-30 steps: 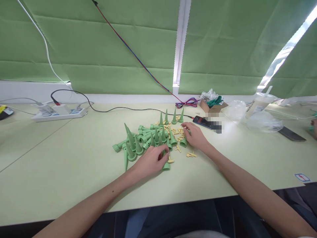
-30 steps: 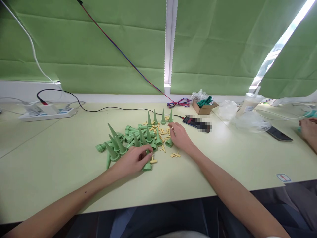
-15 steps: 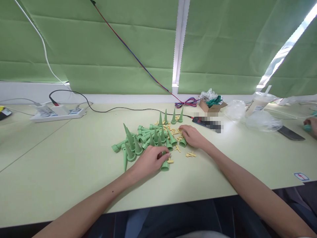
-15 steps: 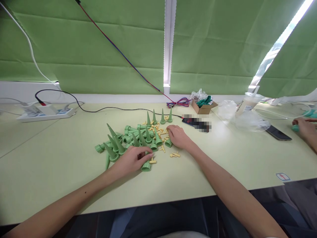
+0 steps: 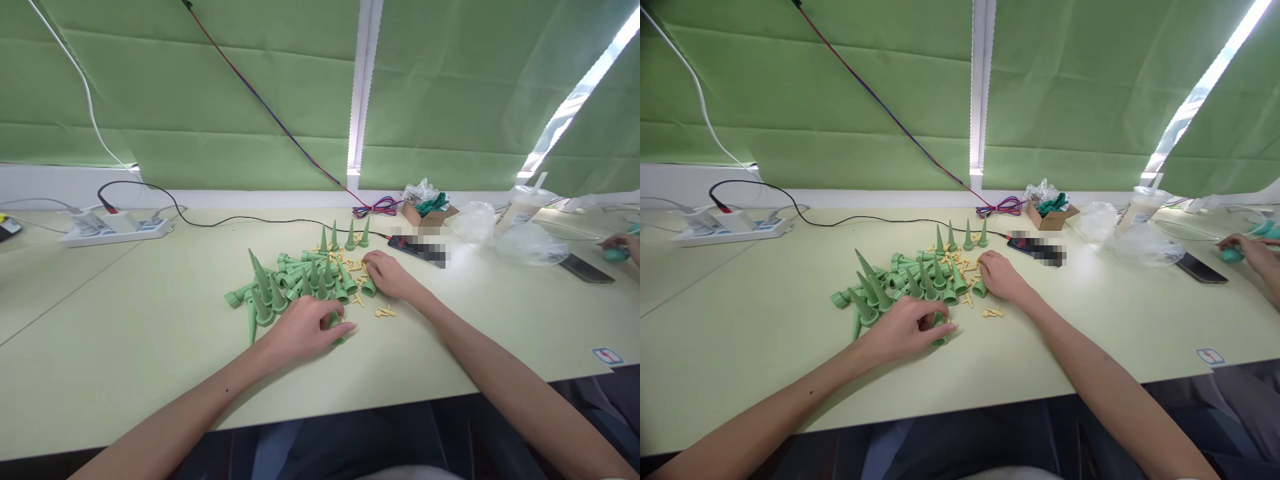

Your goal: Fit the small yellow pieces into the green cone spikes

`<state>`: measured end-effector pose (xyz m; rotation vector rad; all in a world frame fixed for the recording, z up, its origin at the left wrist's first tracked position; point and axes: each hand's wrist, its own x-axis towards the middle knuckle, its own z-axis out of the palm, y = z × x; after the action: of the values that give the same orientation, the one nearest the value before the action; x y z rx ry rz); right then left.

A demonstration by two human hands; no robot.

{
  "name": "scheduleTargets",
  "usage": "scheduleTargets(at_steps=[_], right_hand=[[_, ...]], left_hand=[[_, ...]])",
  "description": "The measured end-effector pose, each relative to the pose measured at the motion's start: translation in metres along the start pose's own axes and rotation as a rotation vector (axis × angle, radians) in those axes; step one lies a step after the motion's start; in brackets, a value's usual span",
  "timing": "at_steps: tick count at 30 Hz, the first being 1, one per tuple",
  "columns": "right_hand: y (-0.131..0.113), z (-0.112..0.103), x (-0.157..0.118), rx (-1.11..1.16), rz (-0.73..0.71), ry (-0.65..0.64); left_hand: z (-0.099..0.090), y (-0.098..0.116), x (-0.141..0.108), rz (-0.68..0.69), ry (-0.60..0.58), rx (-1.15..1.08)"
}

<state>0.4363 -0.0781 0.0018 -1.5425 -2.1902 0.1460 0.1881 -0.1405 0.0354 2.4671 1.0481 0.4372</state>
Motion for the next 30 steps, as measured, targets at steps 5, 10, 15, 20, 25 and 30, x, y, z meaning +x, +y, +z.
scheduleTargets(at_steps=[5, 10, 15, 20, 25, 30], right_hand=[[-0.0004, -0.0002, -0.0001, -0.005, 0.006, -0.006], [-0.0006, -0.0006, -0.0007, 0.001, 0.008, 0.002], [0.0002, -0.0002, -0.0007, 0.003, -0.005, 0.027], [-0.0004, -0.0007, -0.0002, 0.019, 0.0, 0.037], [-0.0013, -0.002, 0.0004, -0.002, 0.006, 0.011], [-0.0012, -0.0019, 0.0004, -0.012, 0.008, -0.004]], left_hand=[[-0.0001, -0.0033, 0.0008, -0.009, 0.022, 0.013], [-0.0004, -0.0034, -0.0001, 0.008, 0.04, 0.033], [0.0001, -0.0006, -0.0017, 0.097, 0.0, 0.103], [0.0008, -0.0022, -0.002, 0.1, -0.015, 0.162], [-0.0003, -0.0017, -0.0017, 0.091, 0.006, 0.169], [-0.0001, 0.0008, -0.0019, 0.083, 0.041, 0.162]])
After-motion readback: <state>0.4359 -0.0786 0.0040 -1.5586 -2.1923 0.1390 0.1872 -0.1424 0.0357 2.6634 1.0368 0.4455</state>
